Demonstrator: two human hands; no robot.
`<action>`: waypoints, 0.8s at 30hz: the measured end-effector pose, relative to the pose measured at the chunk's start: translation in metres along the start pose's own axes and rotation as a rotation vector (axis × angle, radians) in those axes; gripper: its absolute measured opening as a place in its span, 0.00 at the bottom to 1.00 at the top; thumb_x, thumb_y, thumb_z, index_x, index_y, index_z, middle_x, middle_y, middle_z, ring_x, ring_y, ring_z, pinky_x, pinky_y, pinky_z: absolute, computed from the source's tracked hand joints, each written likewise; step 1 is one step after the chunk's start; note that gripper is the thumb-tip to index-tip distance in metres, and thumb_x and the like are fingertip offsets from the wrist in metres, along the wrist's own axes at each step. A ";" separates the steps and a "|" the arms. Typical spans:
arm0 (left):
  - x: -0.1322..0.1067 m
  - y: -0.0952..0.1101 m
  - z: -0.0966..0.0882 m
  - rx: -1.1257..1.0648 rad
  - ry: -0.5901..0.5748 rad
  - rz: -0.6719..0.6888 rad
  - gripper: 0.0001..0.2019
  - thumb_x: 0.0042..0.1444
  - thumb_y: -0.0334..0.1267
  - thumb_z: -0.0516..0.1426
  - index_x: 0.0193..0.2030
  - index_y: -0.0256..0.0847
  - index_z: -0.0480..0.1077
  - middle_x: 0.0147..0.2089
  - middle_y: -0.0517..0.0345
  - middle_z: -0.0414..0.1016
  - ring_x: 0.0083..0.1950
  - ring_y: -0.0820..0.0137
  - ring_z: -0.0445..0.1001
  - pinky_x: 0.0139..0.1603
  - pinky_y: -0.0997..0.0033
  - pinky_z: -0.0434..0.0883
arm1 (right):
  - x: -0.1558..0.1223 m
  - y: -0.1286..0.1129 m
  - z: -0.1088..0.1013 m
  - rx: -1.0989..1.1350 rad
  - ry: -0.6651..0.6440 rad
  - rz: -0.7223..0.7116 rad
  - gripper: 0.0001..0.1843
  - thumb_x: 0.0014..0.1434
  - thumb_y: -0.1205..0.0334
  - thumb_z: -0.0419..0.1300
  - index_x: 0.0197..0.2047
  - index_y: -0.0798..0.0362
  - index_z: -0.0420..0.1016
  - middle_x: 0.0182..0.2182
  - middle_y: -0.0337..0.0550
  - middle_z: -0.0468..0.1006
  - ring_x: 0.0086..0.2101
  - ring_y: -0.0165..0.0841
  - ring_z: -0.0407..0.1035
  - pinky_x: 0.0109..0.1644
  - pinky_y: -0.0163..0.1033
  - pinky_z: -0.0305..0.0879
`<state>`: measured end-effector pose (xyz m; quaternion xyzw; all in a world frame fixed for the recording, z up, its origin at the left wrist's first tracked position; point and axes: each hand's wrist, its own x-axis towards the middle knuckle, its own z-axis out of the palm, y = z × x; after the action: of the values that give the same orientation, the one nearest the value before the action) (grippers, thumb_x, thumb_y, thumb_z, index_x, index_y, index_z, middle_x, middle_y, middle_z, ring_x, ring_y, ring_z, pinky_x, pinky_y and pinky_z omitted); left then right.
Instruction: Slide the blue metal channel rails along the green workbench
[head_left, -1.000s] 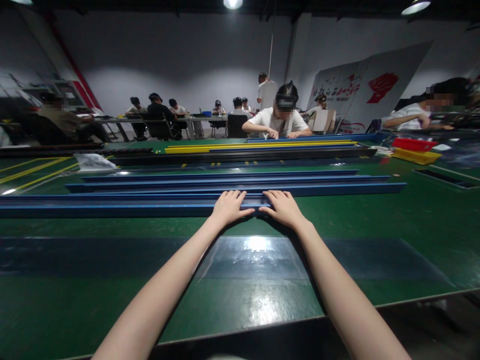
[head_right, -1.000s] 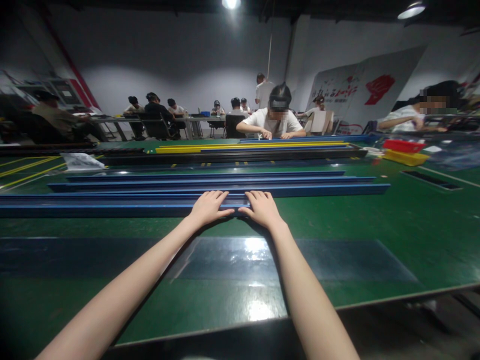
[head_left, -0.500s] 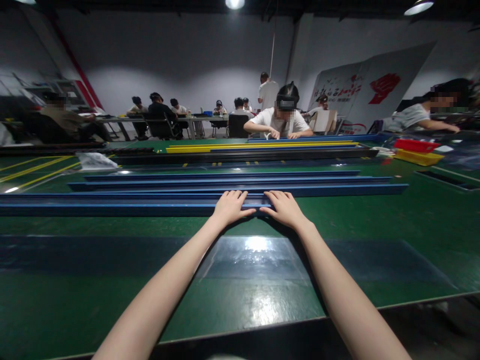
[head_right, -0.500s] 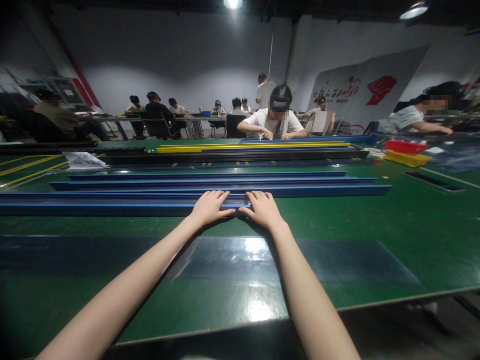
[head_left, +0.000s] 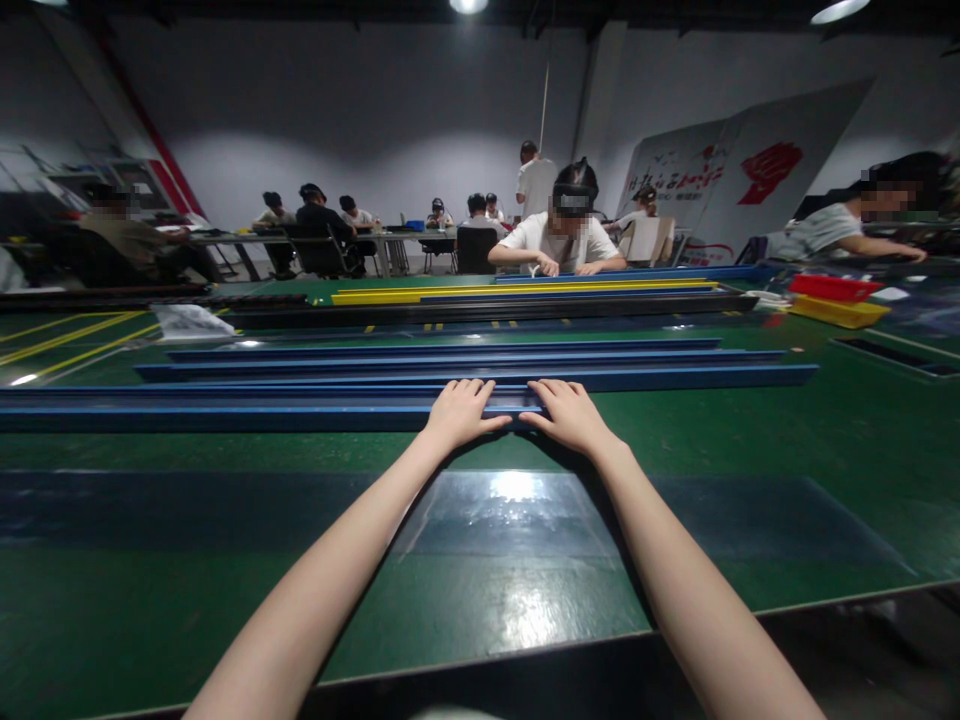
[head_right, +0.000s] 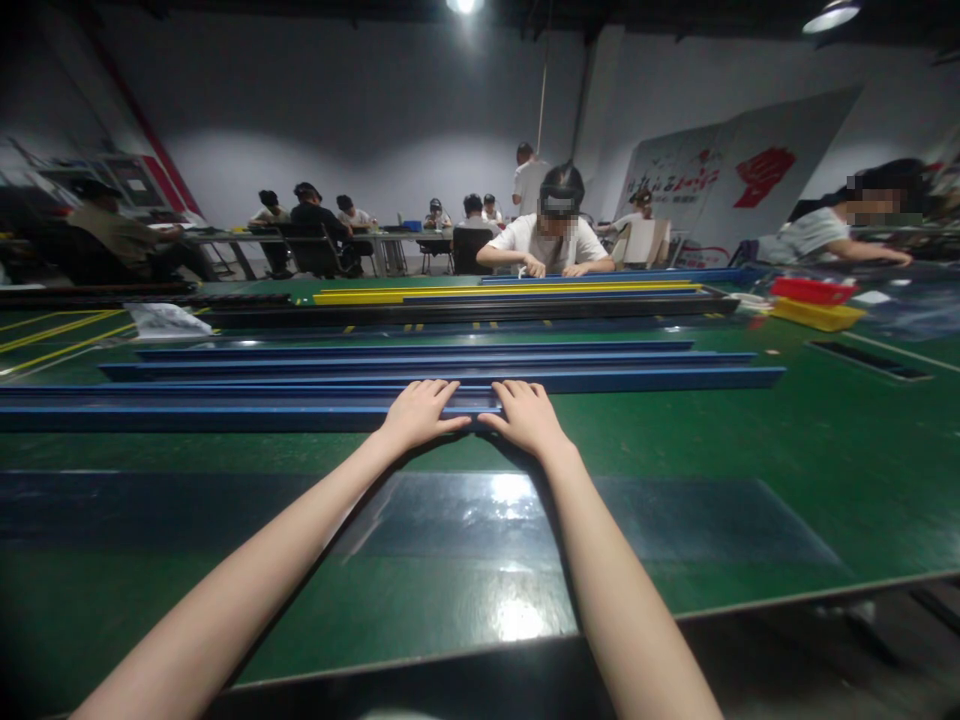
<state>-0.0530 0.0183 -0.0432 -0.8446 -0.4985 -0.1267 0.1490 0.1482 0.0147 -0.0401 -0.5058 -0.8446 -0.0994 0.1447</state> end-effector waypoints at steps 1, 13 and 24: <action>0.000 0.000 0.000 -0.004 -0.002 -0.003 0.34 0.53 0.60 0.45 0.58 0.35 0.58 0.53 0.45 0.66 0.52 0.58 0.64 0.52 0.60 0.59 | 0.000 0.000 0.000 -0.001 -0.002 0.001 0.31 0.57 0.44 0.47 0.57 0.56 0.60 0.53 0.52 0.66 0.52 0.41 0.59 0.52 0.43 0.49; 0.000 0.000 -0.001 0.008 -0.018 -0.003 0.34 0.54 0.60 0.44 0.58 0.35 0.58 0.54 0.46 0.66 0.52 0.58 0.64 0.52 0.61 0.59 | 0.000 0.001 0.001 -0.005 0.004 -0.009 0.32 0.57 0.44 0.46 0.57 0.57 0.60 0.53 0.53 0.66 0.51 0.41 0.59 0.52 0.43 0.49; 0.004 -0.005 -0.040 -0.139 -0.090 0.080 0.22 0.56 0.50 0.50 0.53 0.39 0.63 0.56 0.49 0.62 0.56 0.62 0.60 0.53 0.67 0.59 | -0.001 -0.001 -0.001 0.002 -0.003 0.002 0.31 0.58 0.45 0.46 0.57 0.57 0.60 0.53 0.53 0.66 0.52 0.40 0.58 0.52 0.43 0.50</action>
<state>-0.0579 0.0084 -0.0047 -0.8770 -0.4604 -0.1170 0.0724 0.1475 0.0131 -0.0392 -0.5066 -0.8445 -0.0978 0.1437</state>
